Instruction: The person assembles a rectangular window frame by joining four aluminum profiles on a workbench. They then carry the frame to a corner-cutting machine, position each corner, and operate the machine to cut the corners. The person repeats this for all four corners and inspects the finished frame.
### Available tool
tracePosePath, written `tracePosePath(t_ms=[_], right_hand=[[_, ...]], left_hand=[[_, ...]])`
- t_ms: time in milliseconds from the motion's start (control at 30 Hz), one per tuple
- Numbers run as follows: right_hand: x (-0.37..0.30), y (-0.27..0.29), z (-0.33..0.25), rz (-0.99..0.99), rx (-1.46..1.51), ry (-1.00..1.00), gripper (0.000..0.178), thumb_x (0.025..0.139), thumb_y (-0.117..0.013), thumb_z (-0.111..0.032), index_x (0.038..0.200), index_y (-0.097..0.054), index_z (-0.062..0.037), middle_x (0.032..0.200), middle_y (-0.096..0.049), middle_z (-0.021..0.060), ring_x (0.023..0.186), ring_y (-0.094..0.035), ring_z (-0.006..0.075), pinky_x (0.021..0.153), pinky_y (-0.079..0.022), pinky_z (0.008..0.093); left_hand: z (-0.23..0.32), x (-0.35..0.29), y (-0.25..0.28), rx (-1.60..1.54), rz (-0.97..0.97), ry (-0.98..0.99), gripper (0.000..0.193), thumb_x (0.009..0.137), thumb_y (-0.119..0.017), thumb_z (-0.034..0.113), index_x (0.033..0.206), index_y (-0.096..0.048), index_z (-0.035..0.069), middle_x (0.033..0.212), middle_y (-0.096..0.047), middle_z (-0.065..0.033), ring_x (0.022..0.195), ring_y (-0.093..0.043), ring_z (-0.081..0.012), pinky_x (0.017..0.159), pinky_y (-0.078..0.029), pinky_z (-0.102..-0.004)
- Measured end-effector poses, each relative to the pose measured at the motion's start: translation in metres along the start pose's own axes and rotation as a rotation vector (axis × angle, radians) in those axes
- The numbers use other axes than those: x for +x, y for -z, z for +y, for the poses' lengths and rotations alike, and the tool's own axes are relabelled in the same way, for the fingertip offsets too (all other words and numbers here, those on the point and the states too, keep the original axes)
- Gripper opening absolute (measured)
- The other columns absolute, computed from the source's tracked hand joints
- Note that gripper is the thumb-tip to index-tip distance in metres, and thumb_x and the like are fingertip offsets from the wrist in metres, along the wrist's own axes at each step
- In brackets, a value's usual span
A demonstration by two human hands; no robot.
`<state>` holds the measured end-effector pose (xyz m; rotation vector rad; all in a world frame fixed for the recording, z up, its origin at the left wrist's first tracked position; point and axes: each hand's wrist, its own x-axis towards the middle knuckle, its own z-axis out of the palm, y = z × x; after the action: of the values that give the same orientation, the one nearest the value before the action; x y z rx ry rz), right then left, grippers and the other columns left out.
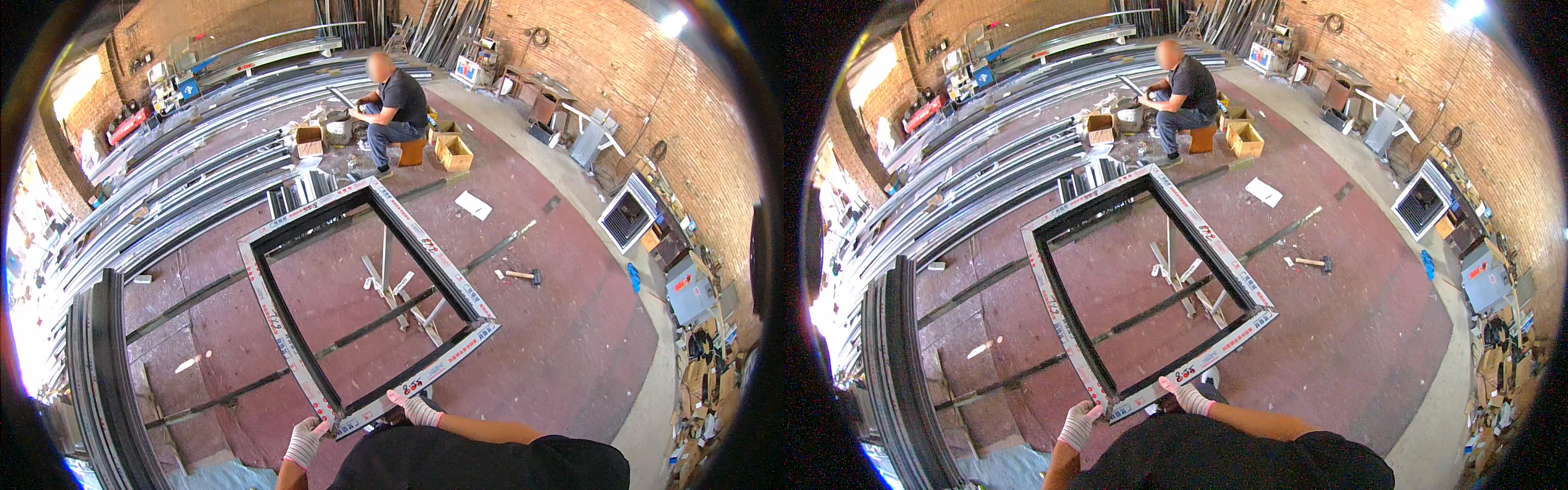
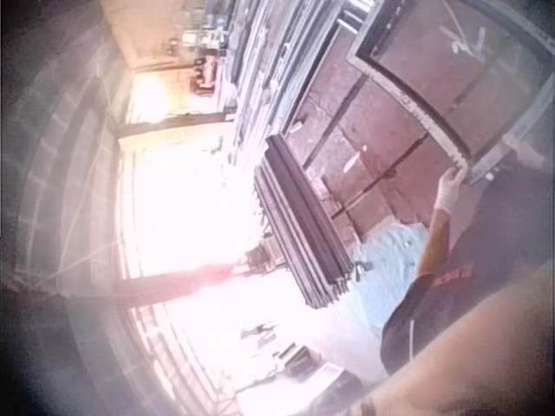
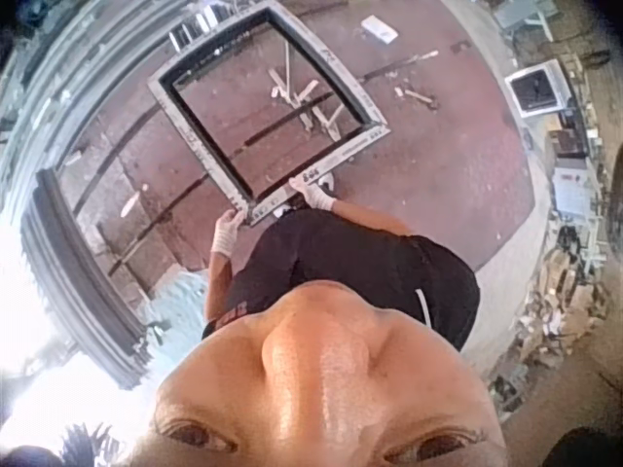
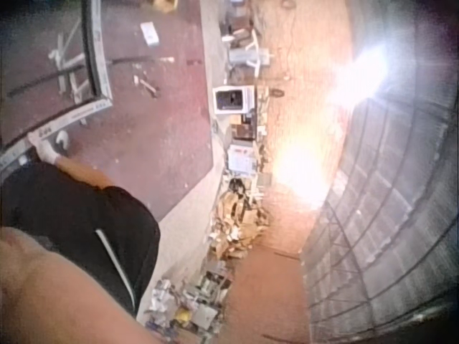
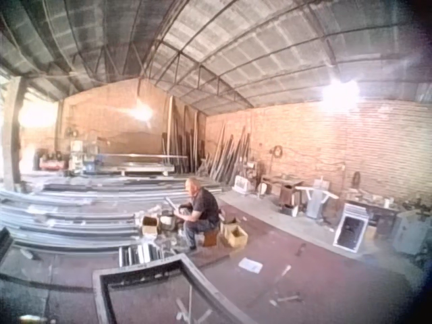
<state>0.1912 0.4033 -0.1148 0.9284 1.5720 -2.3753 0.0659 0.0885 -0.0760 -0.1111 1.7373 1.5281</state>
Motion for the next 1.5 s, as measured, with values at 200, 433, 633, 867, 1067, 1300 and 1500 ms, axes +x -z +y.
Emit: tracePosePath(t_ms=[200, 433, 633, 867, 1067, 1300, 1500], right_hand=[[-0.014, -0.012, -0.011, -0.017, 0.157, -0.215, 0.051, 0.104, -0.063, -0.05, 0.11, -0.07, -0.0002, 0.095, -0.076, 0.0142, 0.076, -0.074, 0.0274, 0.06, -0.061, 0.0381], [-0.008, -0.013, -0.021, -0.124, -0.04, -0.008, 0.053, 0.109, -0.05, -0.049, 0.128, -0.062, -0.0008, 0.123, -0.064, 0.0094, 0.111, -0.06, 0.0197, 0.095, -0.049, 0.0358], [-0.02, -0.021, -0.013, -0.16, 0.126, -0.234, 0.084, 0.096, -0.057, -0.073, 0.124, -0.062, 0.006, 0.099, -0.074, 0.0236, 0.081, -0.076, 0.0334, 0.071, -0.064, 0.0421], [-0.018, -0.03, -0.029, -0.102, 0.124, -0.279, 0.08, 0.096, -0.057, -0.073, 0.12, -0.066, 0.0035, 0.098, -0.075, 0.0223, 0.08, -0.076, 0.03, 0.07, -0.063, 0.0376], [-0.021, -0.028, -0.025, -0.085, 0.101, -0.214, 0.077, 0.096, -0.057, -0.072, 0.115, -0.068, 0.002, 0.094, -0.075, 0.0206, 0.074, -0.076, 0.0275, 0.067, -0.063, 0.036], [-0.022, -0.034, -0.031, -0.059, 0.142, -0.274, 0.074, 0.098, -0.056, -0.071, 0.111, -0.071, 0.0, 0.091, -0.076, 0.0186, 0.073, -0.076, 0.0251, 0.066, -0.062, 0.0357], [-0.027, -0.033, -0.03, -0.044, 0.123, -0.227, 0.067, 0.101, -0.059, -0.063, 0.114, -0.068, 0.0018, 0.093, -0.076, 0.0168, 0.074, -0.076, 0.0247, 0.064, -0.063, 0.0349]], left_hand=[[0.023, -0.015, -0.012, -0.073, -0.028, -0.012, 0.021, 0.1, -0.073, 0.015, 0.112, -0.07, -0.002, 0.1, -0.073, -0.0032, 0.089, -0.066, -0.012, 0.084, -0.054, -0.0275], [0.059, -0.025, -0.027, 0.125, -0.118, -0.302, 0.031, 0.103, -0.067, 0.017, 0.128, -0.063, 0.0, 0.114, -0.069, -0.0036, 0.103, -0.063, -0.0131, 0.092, -0.052, -0.031], [0.008, -0.017, -0.009, 0.048, -0.072, -0.061, 0.068, 0.085, -0.089, 0.021, 0.135, -0.052, -0.006, 0.122, -0.066, -0.0107, 0.115, -0.062, -0.0208, 0.103, -0.051, -0.0371], [0.02, -0.016, -0.018, -0.05, -0.049, -0.042, 0.06, 0.086, -0.083, 0.007, 0.135, -0.051, -0.006, 0.127, -0.065, -0.0123, 0.119, -0.059, -0.021, 0.105, -0.049, -0.0351], [0.025, -0.015, -0.021, 0.008, -0.057, -0.016, 0.066, 0.086, -0.081, 0.014, 0.141, -0.048, -0.002, 0.122, -0.065, -0.0056, 0.109, -0.059, -0.0138, 0.094, -0.05, -0.029], [0.027, -0.009, -0.031, 0.063, -0.011, -0.066, 0.065, 0.083, -0.061, -0.009, 0.145, -0.044, -0.001, 0.126, -0.064, -0.0101, 0.117, -0.061, -0.0195, 0.108, -0.049, -0.0367], [0.032, -0.002, -0.012, 0.013, -0.041, 0.076, 0.065, 0.092, -0.08, 0.025, 0.144, -0.05, -0.001, 0.127, -0.065, -0.0103, 0.116, -0.062, -0.019, 0.104, -0.05, -0.0354]])
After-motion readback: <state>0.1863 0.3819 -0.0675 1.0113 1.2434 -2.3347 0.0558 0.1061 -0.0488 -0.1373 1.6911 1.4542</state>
